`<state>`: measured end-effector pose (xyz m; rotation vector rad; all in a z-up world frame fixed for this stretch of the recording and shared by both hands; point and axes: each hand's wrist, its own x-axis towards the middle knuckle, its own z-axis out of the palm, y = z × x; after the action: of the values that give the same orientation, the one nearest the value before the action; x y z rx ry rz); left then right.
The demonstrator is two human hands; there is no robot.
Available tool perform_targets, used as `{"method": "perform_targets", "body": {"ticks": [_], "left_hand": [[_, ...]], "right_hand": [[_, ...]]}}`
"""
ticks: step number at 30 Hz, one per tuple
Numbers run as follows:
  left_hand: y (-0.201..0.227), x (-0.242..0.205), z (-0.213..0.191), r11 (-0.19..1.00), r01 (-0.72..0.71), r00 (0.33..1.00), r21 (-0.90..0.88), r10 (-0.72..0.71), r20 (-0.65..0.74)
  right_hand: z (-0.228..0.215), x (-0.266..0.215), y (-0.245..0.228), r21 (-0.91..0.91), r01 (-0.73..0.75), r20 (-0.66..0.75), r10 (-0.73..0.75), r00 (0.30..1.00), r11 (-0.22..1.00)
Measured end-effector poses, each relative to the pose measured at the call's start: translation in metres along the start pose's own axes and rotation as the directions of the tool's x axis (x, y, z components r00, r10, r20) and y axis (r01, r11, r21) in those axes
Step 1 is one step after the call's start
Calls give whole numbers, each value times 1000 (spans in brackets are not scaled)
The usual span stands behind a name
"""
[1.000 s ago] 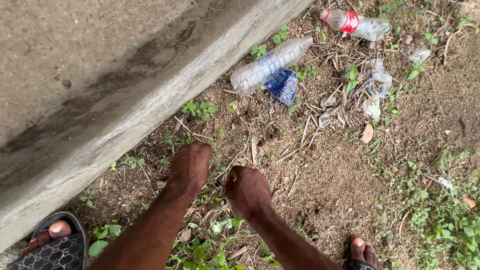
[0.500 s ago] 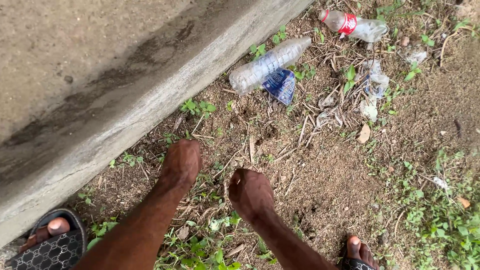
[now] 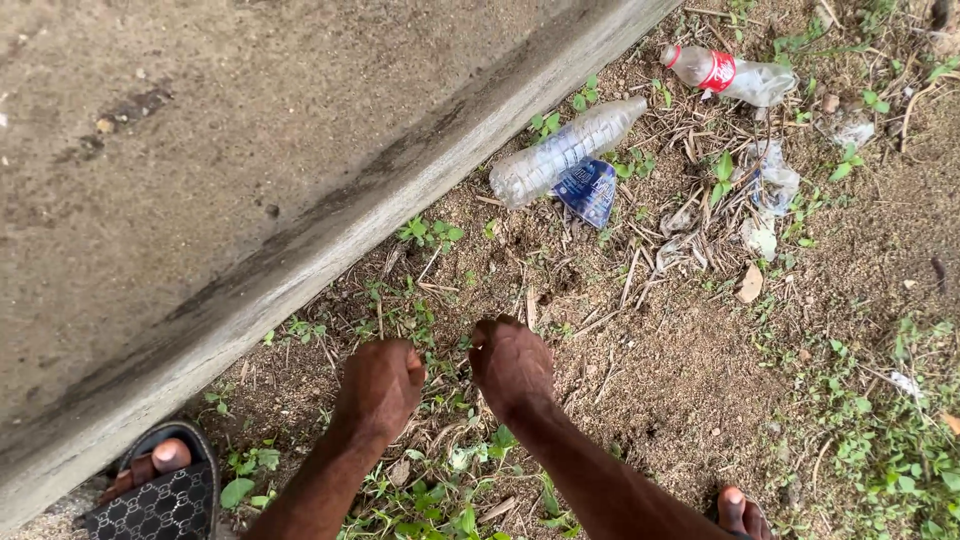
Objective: The recorder is pulling weeds from the dirt ground next to a building.
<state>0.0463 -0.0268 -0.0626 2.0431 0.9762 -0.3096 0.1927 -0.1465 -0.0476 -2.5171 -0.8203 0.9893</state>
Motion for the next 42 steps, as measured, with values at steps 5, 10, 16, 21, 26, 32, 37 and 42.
{"method": "perform_targets", "body": {"ticks": [5,10,16,21,26,32,37,42], "left_hand": [[6,-17,-1,998,-52,998,-47,50,-41],[19,-19,-15,1000,-16,1000,10,16,3],[17,-15,-20,995,77,994,67,-82,71],[17,-2,-20,995,63,998,75,-64,12],[22,21,-17,993,55,992,107,-42,-116],[28,51,-6,981,110,987,159,-88,-137],[33,67,0,920,132,991,369,-115,-69],[29,74,11,849,125,986,514,-163,29]], "right_hand": [[18,11,-1,159,2,-20,1,1000,987],[44,19,12,453,-150,107,113,988,879],[48,20,5,191,-123,136,98,986,974],[15,0,-23,-207,79,125,-54,991,975],[8,-20,-25,-147,49,86,-36,996,988],[-8,-61,-49,-77,24,237,-5,972,997],[0,-77,-35,-71,159,304,-130,944,985],[-3,-84,-28,-40,301,207,-287,935,953]]}}
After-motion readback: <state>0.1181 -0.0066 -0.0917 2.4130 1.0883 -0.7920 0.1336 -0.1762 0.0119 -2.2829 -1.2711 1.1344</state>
